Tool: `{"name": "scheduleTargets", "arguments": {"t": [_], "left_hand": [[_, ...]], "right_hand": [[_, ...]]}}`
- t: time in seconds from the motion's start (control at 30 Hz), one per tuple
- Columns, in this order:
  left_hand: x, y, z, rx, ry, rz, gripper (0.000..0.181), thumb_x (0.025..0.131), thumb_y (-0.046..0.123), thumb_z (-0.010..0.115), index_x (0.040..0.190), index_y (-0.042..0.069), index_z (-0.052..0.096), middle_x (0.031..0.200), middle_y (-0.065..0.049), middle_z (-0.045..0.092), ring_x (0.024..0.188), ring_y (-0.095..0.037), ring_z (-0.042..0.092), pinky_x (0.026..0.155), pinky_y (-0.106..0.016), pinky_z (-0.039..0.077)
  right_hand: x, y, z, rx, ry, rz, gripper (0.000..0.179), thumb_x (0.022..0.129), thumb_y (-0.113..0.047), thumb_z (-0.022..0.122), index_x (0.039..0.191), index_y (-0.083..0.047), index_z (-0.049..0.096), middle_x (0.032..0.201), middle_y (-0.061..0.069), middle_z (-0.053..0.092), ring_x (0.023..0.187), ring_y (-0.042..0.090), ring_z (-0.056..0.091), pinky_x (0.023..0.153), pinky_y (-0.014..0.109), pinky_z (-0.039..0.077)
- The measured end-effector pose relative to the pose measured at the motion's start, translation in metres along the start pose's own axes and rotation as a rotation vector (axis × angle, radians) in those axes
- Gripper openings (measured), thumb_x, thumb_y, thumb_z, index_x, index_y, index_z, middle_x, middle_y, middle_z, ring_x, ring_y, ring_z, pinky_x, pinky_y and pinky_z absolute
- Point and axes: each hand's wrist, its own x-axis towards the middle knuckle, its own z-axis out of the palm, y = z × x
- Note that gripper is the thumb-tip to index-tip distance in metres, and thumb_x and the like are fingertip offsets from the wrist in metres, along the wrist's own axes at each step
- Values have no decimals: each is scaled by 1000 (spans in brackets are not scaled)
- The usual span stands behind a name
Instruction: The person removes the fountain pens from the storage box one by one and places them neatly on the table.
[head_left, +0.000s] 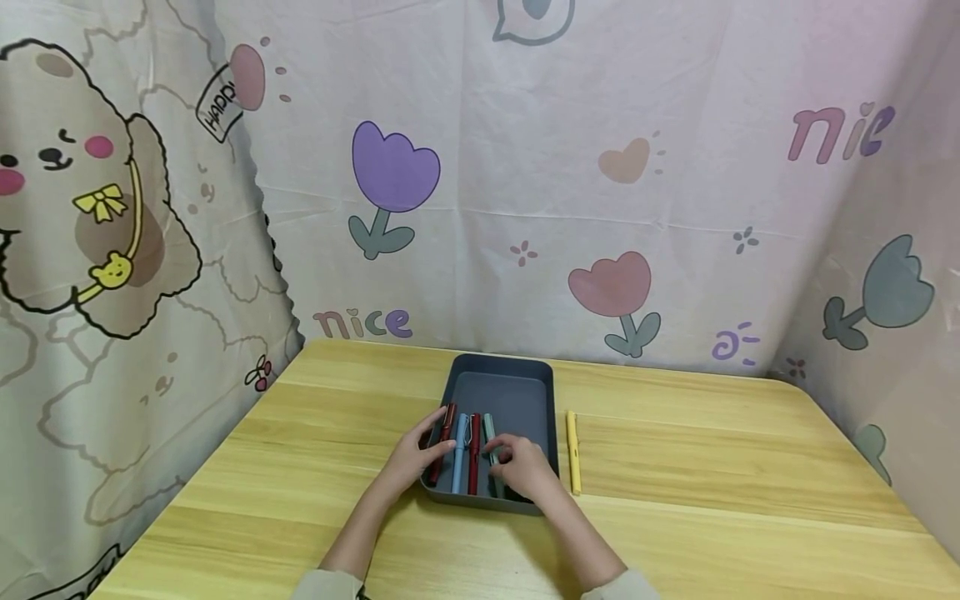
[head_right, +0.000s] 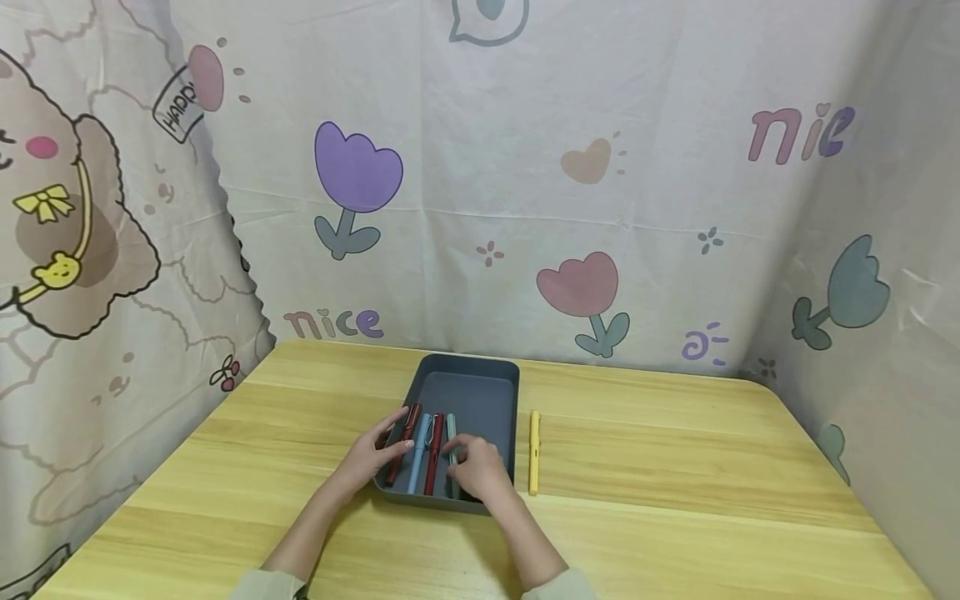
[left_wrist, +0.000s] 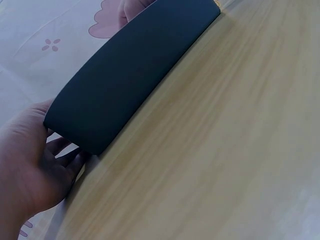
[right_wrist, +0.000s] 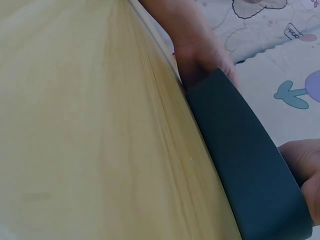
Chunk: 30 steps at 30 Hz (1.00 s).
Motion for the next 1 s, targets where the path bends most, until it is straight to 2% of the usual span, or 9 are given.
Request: {"name": "scheduleTargets", "arguments": {"t": [0.17,0.37,0.8,0.87,1.0], "left_hand": [[0,0,0,0,0,3,59,86,22,66,140,11,41,141,-21,33,127,-41,30,98,-56,28],[0,0,0,0,1,6,60,86,22,66,139,10,42,141,-21,34,128,-40,29,98,-56,27],[-1,2,1,-15,-7,11,61,86,22,66,140,9,41,141,-21,33,128,-40,27,97,-55,28],[-3,5,1,-23,-6,9,60,86,19,65,140,8,40,142,-22,32,129,-41,26,97,-56,28],[-13,26,-3,-29,-10,4,59,87,13,64,139,2,39,141,-25,30,128,-43,25,98,-57,26]], "right_hand": [[0,1,-2,65,-20,14,24,82,4,62,104,-4,65,67,2,51,54,12,48,48,26,38],[0,3,-6,88,-29,35,27,83,5,61,108,-5,64,75,3,57,58,15,54,53,30,46],[-4,-2,-24,232,-30,16,31,83,8,58,114,1,59,86,10,56,70,18,57,61,33,51],[-5,-4,-27,243,-29,15,32,84,8,57,115,2,59,87,10,56,72,18,58,62,35,51],[-9,-4,-34,258,-21,8,31,85,8,56,115,3,58,86,11,55,73,18,58,64,36,51]]}}
